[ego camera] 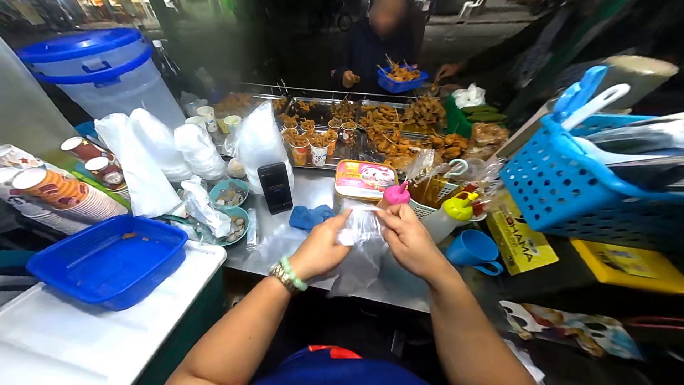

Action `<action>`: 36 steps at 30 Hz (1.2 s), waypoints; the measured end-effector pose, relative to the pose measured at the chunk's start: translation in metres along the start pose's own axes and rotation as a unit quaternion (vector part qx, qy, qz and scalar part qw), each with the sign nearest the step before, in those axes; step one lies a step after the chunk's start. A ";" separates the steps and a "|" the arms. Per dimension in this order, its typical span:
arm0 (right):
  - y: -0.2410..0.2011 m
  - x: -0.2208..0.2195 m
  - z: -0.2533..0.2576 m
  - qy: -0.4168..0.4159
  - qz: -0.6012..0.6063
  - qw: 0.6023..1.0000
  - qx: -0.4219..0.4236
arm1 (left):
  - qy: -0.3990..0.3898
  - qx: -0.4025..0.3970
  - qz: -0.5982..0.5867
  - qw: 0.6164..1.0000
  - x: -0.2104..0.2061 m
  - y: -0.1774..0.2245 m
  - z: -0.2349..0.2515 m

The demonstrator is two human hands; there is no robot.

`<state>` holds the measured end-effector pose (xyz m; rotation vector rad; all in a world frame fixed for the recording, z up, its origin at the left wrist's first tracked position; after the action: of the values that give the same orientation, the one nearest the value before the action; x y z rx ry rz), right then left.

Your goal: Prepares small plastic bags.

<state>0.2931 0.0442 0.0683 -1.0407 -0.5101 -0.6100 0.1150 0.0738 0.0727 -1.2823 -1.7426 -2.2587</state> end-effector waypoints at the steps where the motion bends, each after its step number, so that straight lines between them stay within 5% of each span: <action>1: 0.008 -0.006 0.009 -0.003 0.025 0.999 -0.032 | -0.019 0.044 -0.063 0.997 -0.005 -0.006 0.011; 4: 0.052 -0.046 0.017 -0.015 0.144 0.977 -0.154 | -0.021 0.159 -0.224 0.961 -0.027 -0.047 0.028; 7: 0.089 -0.097 -0.008 -0.041 0.243 0.924 -0.292 | -0.009 0.238 -0.258 0.936 -0.054 -0.098 0.028; 10: 0.102 -0.112 -0.021 0.029 0.281 0.902 -0.328 | 0.040 0.254 -0.255 0.932 -0.050 -0.123 0.021; 13: 0.092 -0.082 -0.035 0.155 0.227 0.934 -0.228 | 0.101 0.205 -0.211 0.951 -0.028 -0.120 0.006; 16: 0.051 -0.040 -0.054 0.293 0.185 0.938 -0.023 | 0.136 0.101 -0.278 0.946 -0.010 -0.096 -0.014; 19: 0.001 -0.030 -0.058 0.241 0.191 0.943 0.127 | 0.111 -0.024 -0.338 0.934 -0.007 -0.068 -0.030; 25: -0.027 -0.068 -0.039 0.063 0.216 0.973 0.057 | 0.116 -0.166 -0.290 0.935 -0.005 -0.038 -0.054; 31: -0.028 -0.070 -0.039 0.060 0.241 0.967 0.063 | 0.143 -0.117 -0.321 0.929 -0.003 -0.046 -0.064; 36: -0.034 -0.068 -0.043 0.059 0.126 0.988 0.067 | 0.202 -0.072 -0.298 0.930 -0.012 -0.049 -0.056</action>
<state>0.2255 0.0074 0.0275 -0.9182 -0.3050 -0.4043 0.0666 0.0416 0.0239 -0.2399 -2.0069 -2.7253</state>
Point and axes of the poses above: each hand's wrist, its own z-axis towards the middle knuckle, its own x-axis out of the back of the hand, y = z × x, the point moved 5 cm from there along z, towards the middle knuckle, and after that the axes turned 2 degrees about x, right-handed, at the moved point
